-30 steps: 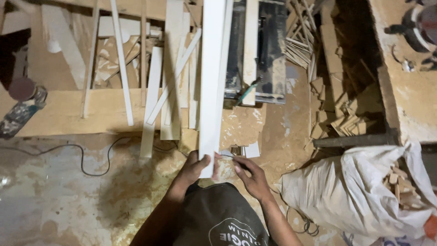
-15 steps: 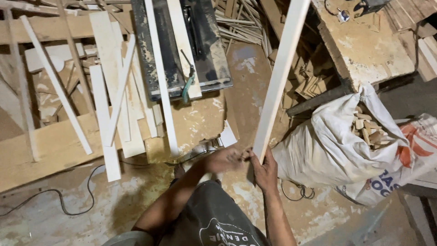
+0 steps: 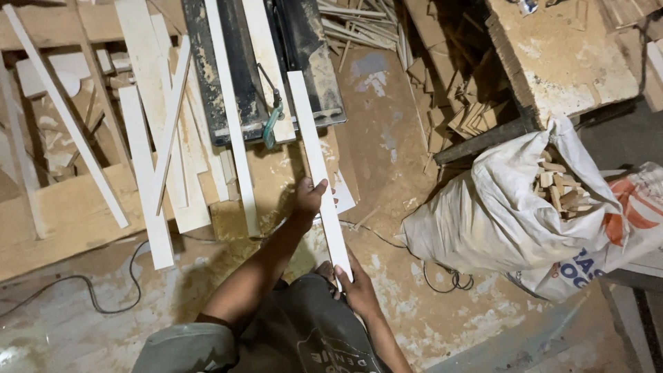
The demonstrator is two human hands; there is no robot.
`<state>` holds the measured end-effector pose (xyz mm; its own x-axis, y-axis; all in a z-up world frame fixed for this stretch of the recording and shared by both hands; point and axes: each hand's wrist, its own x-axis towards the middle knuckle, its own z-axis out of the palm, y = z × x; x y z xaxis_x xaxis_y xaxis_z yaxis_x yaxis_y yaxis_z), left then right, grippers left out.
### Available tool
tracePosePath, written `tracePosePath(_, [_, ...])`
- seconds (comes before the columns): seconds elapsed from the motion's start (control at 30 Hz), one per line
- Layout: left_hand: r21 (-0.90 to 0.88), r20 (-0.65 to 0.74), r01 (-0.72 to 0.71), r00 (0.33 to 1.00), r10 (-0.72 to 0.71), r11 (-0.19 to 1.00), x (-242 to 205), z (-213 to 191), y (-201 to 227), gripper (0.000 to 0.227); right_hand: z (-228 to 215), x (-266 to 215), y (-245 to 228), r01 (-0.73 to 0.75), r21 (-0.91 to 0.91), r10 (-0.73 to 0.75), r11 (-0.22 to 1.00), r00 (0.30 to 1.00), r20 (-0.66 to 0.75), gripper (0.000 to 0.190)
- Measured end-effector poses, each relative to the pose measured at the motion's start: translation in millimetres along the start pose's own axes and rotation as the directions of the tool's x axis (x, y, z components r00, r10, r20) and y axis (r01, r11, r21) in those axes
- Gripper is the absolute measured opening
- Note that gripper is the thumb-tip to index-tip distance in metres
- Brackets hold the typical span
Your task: The person is sorting and moving thin white wooden strips on a cluttered workbench in a workshop.
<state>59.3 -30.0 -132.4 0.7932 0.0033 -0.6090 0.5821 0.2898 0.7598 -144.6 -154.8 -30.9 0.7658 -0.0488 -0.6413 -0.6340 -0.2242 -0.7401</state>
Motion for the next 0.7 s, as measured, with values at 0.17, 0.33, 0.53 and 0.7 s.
tracePosePath(0.17, [0.027,0.043,0.014,0.999,-0.015,1.000,-46,-10,48,0.030,17,1,7,-0.064,0.263,0.058,0.963,0.998,0.029,0.073])
tracePosePath(0.33, [0.008,0.022,-0.026,0.999,0.026,1.000,-42,-13,58,0.024,23,18,10,-0.008,0.342,0.010,0.940,1.000,-0.005,0.077])
tracePosePath(0.53, [-0.038,0.012,-0.066,0.998,0.066,0.997,-17,-16,48,0.024,25,29,0,0.011,0.312,0.004,0.950,0.999,-0.048,0.067])
tracePosePath(0.7, [0.031,-0.066,-0.211,0.975,0.213,0.977,-48,3,84,0.029,21,53,11,0.093,0.220,-0.072,0.971,0.992,-0.100,0.051])
